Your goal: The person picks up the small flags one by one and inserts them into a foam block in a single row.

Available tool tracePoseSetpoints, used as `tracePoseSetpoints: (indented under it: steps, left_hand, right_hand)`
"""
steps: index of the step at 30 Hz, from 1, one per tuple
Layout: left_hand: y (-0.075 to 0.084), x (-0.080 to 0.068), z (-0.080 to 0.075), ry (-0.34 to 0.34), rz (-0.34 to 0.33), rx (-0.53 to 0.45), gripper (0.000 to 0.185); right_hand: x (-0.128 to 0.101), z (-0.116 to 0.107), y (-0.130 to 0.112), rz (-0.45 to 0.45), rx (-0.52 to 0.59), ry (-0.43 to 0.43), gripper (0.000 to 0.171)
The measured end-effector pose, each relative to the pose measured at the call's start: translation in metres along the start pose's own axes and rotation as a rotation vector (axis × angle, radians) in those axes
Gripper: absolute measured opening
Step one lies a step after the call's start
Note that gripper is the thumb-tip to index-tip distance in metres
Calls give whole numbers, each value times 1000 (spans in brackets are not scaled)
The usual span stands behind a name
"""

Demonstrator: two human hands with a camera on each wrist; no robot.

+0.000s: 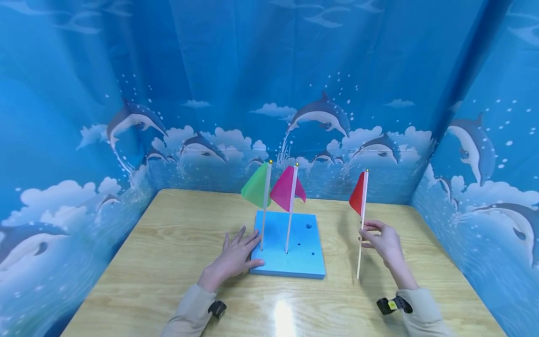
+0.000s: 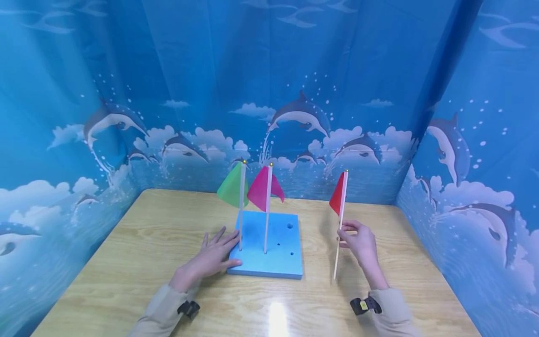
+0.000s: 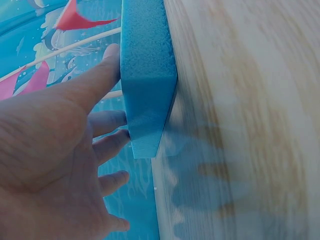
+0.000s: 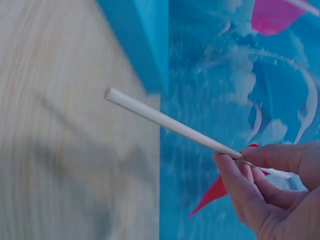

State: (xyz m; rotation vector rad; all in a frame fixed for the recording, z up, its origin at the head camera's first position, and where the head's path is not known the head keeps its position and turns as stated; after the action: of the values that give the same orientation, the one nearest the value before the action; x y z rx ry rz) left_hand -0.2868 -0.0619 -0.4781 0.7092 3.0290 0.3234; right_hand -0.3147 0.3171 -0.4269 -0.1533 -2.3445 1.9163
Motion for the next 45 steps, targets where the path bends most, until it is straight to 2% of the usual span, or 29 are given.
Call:
tracePoseSetpoints:
  steps: [11, 17, 21, 29, 39, 45]
  left_hand:
    - [0, 0, 1, -4, -7, -5, 75]
    - [-1, 0, 3, -12, -10, -3, 76]
    - [0, -1, 2, -14, -9, -9, 76]
    - [1, -1, -1, -11, -6, -12, 75]
    - [-1, -1, 2, -21, -12, -8, 76]
    - [-1, 0, 2, -19, -10, -11, 76]
  right_hand:
    - [-2, 51, -36, -167, 226, 57, 35]
    - [-6, 72, -43, -306, 299, 97, 29]
    - [-9, 79, -41, -357, 318, 105, 26]
    - [-11, 90, -34, -378, 309, 56, 25]
    - [-13, 102, -34, -423, 278, 16, 25]
    - [-14, 109, -21, -375, 221, -14, 24]
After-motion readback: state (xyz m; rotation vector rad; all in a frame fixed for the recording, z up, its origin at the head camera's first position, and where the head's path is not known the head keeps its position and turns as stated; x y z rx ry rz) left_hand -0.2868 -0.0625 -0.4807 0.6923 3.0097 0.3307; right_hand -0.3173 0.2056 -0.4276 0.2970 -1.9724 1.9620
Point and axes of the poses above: each hand's wrist, its own x-axis towards the middle knuckle, its own z-axis out of the palm, y = z × x, the point moved 9 cm from there along x, towards the middle knuckle, and after that the axes turned 13 degrees about x, right-handed, at the moved point
